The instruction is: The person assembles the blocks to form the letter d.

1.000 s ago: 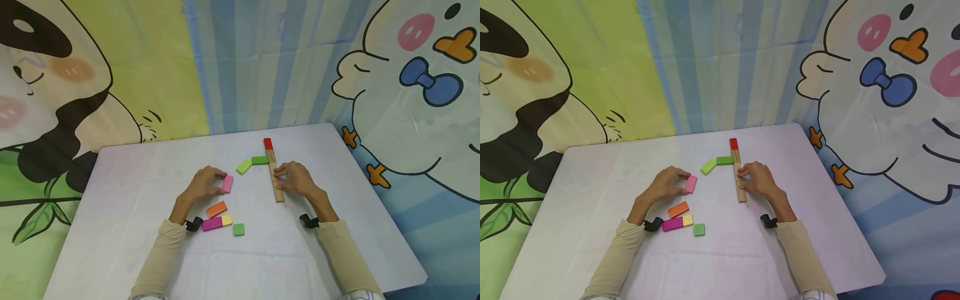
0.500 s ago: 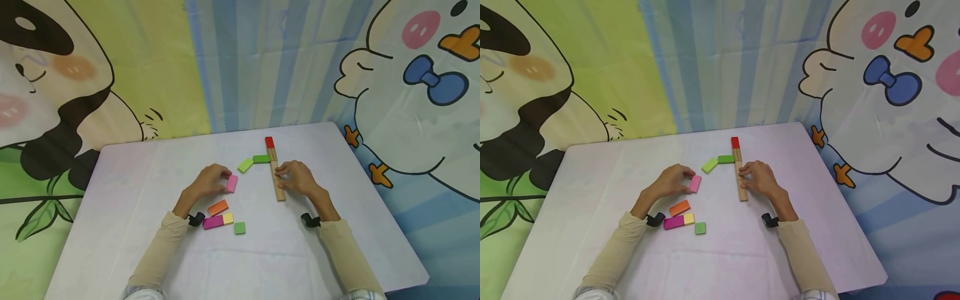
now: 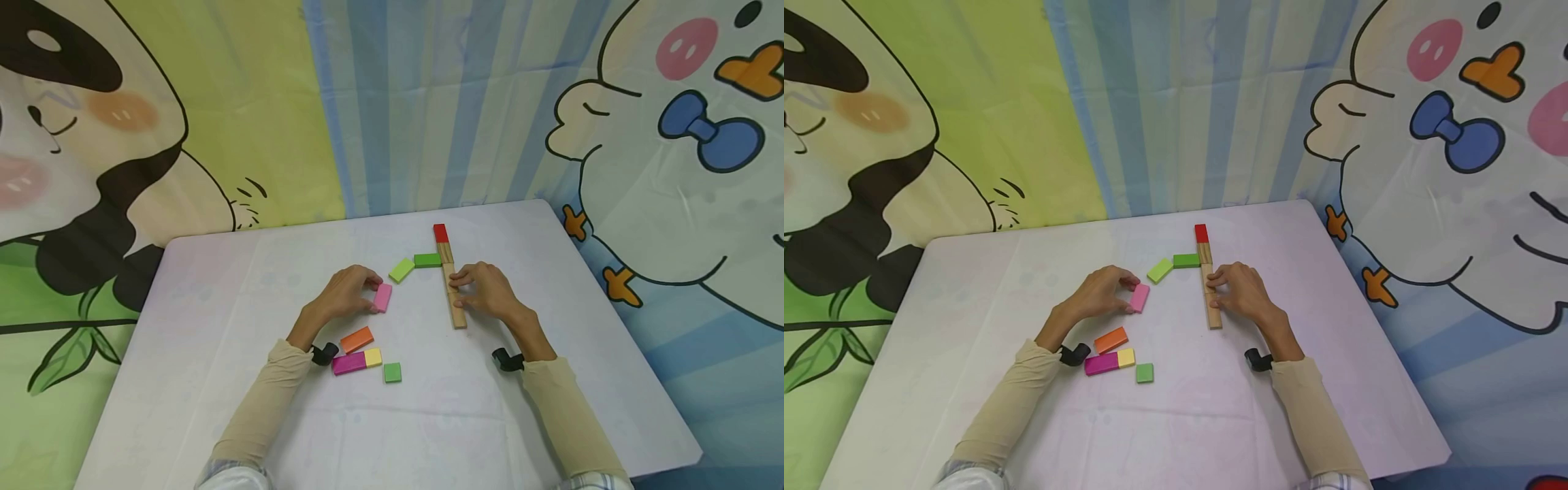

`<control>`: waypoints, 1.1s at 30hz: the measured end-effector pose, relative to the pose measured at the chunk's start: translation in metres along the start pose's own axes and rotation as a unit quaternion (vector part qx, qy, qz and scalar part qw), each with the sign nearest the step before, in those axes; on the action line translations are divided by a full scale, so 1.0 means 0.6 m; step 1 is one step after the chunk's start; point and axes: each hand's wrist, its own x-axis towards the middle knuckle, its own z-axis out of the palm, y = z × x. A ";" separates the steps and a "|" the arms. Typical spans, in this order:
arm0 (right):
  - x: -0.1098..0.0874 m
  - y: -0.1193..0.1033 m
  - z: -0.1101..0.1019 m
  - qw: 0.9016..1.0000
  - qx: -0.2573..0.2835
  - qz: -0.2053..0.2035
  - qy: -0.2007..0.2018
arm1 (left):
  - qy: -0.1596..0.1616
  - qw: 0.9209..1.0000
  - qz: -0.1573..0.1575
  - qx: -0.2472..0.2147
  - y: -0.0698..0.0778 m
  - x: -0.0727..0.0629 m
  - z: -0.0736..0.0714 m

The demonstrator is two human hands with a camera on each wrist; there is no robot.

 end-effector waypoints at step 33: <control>-0.001 -0.004 -0.002 1.000 -0.007 0.003 0.007 | 0.012 1.000 0.006 0.006 0.007 0.020 0.010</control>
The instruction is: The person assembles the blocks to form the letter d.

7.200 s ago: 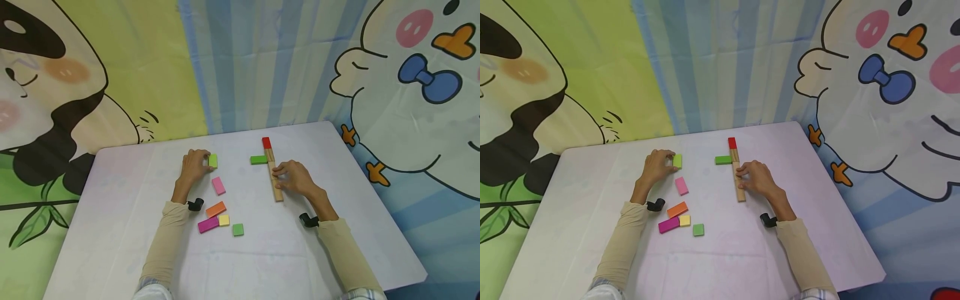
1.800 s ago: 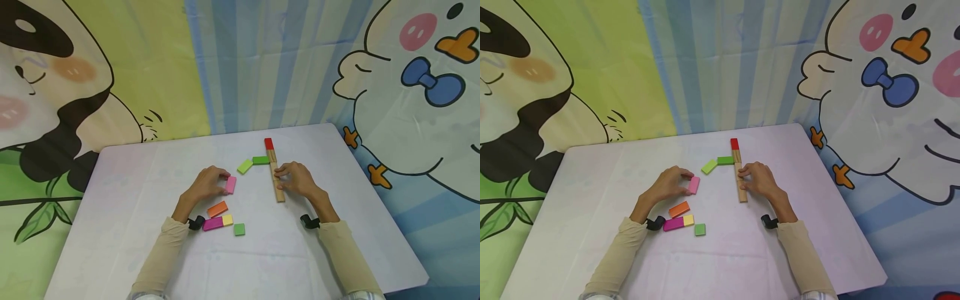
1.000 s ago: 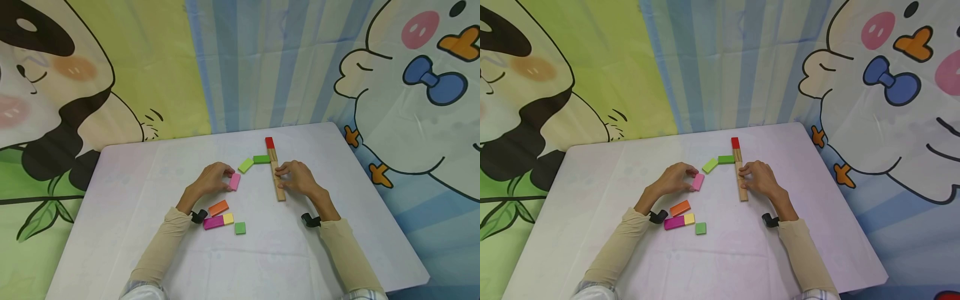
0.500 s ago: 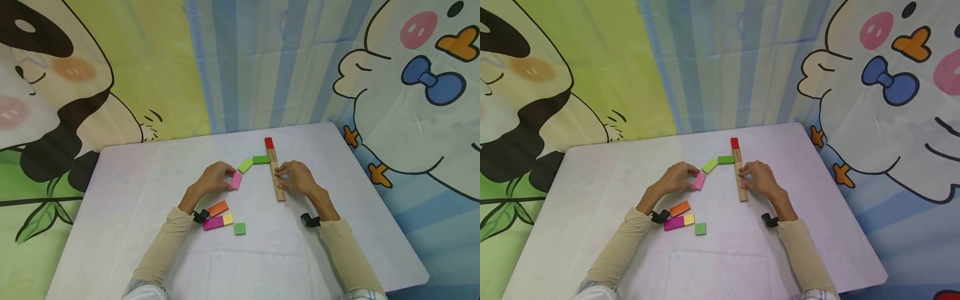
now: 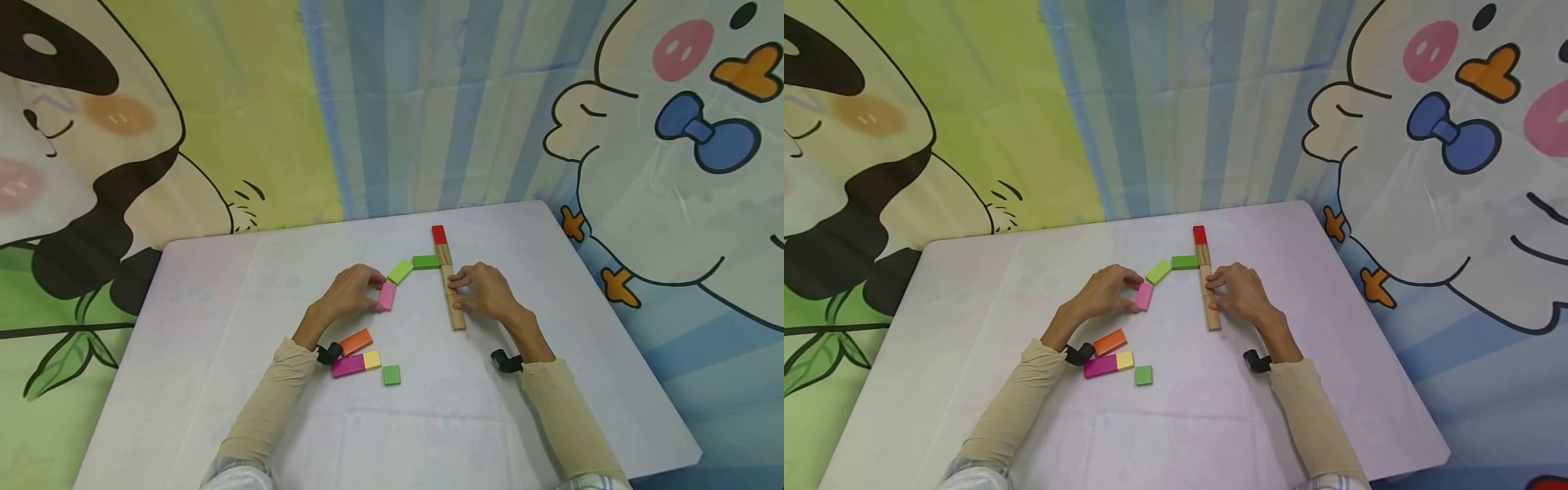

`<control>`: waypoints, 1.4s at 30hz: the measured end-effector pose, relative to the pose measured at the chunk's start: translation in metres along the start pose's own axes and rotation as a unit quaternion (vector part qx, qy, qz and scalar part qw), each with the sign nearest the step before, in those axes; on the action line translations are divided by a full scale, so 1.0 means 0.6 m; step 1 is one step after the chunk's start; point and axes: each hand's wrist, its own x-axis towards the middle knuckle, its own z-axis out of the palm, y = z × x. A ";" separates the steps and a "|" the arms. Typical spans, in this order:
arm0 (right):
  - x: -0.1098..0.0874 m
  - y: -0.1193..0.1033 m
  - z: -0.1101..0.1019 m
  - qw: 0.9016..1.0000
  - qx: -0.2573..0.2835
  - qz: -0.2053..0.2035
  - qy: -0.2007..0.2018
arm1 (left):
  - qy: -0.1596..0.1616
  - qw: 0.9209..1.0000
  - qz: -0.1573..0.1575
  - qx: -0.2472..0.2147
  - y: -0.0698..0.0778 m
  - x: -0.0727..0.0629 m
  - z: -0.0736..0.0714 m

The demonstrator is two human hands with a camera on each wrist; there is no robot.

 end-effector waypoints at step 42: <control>0.000 0.001 0.001 1.000 0.002 0.004 -0.004 | -0.027 0.999 0.005 -0.031 -0.015 -0.088 -0.028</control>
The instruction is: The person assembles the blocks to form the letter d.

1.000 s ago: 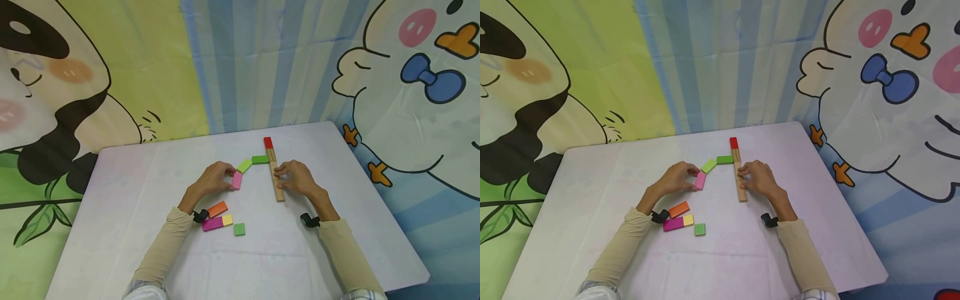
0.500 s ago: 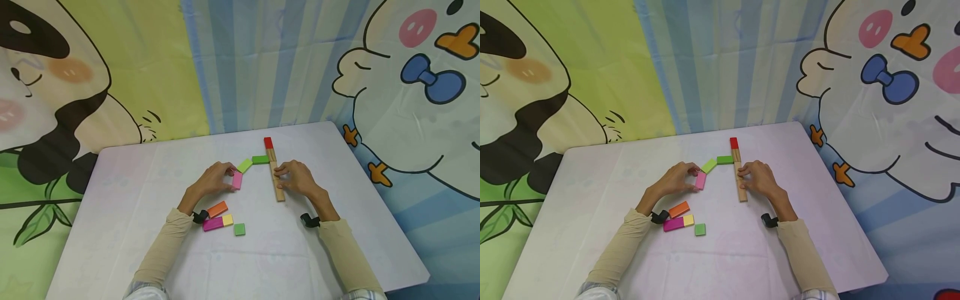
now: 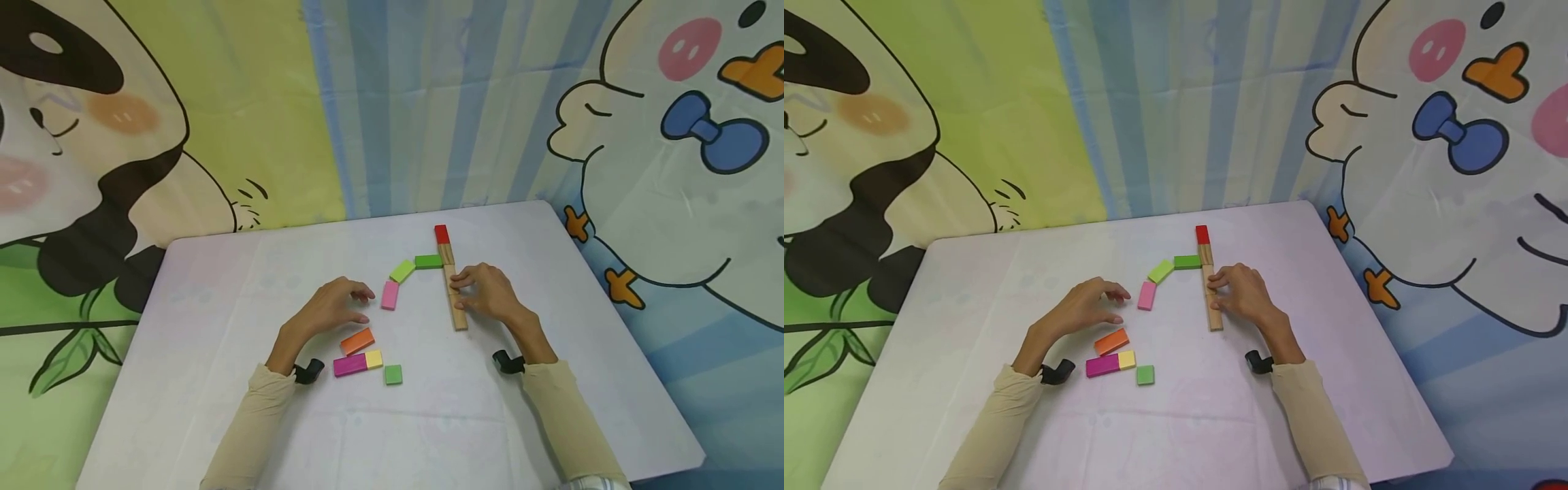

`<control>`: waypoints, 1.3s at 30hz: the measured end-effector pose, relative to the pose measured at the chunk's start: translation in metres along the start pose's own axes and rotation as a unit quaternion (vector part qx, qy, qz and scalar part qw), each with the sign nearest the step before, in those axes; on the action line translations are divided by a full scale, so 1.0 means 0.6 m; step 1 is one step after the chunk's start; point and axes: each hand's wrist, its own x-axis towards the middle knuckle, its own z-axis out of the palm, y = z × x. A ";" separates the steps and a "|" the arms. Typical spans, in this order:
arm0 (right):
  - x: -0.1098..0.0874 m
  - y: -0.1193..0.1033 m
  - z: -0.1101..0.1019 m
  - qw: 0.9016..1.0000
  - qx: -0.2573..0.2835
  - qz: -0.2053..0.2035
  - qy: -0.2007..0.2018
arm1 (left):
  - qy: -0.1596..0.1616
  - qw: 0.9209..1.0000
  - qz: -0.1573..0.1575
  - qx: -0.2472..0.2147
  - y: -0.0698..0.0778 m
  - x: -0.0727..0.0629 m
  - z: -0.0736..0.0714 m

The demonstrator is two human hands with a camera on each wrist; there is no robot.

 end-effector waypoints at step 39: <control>0.000 0.003 0.002 1.000 0.009 0.001 -0.001 | -0.066 0.997 0.026 -0.028 -0.009 -0.059 0.019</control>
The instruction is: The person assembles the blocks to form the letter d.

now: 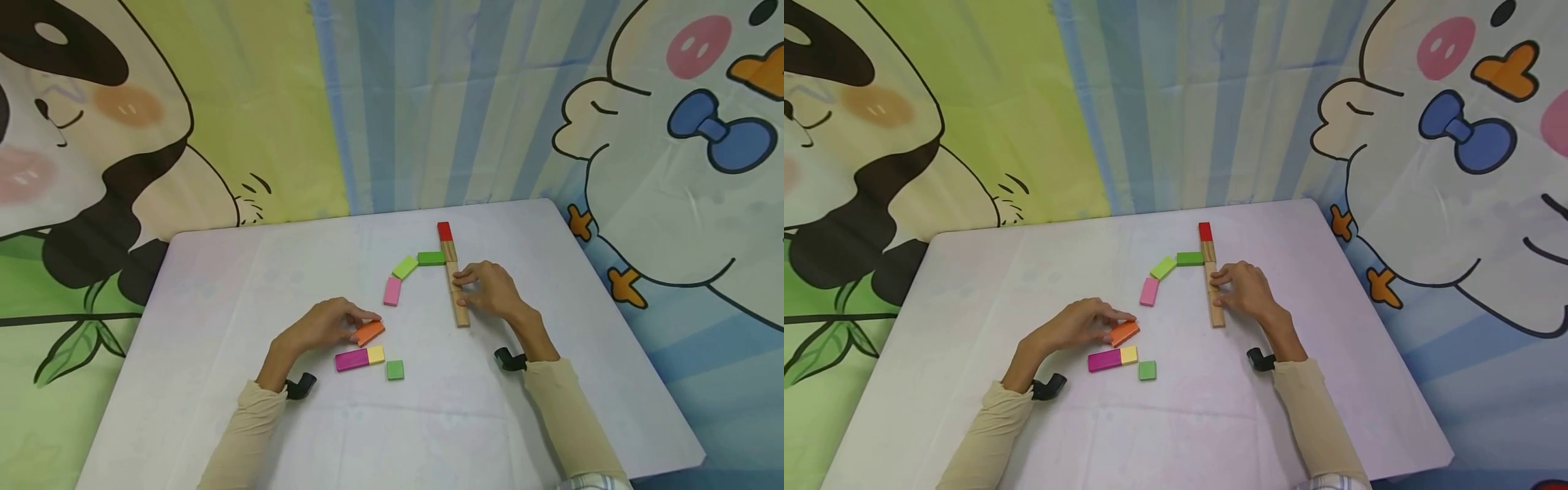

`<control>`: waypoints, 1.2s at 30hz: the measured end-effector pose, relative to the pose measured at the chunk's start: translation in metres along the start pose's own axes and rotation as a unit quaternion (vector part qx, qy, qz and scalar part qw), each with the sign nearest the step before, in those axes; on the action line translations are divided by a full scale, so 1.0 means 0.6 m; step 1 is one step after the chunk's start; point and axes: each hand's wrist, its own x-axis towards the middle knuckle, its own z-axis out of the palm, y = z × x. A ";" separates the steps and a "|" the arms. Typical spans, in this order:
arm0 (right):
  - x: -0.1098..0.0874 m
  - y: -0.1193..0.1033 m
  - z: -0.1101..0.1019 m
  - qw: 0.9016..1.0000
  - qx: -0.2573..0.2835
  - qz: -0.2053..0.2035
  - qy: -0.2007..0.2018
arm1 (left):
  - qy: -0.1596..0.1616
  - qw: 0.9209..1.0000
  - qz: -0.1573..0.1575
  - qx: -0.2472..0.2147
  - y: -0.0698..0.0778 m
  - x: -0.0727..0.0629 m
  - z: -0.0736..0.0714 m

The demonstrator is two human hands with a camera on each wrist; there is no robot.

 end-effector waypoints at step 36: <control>-0.003 0.000 0.002 1.000 -0.007 0.008 -0.001 | 0.189 0.887 0.022 0.422 0.136 0.053 0.125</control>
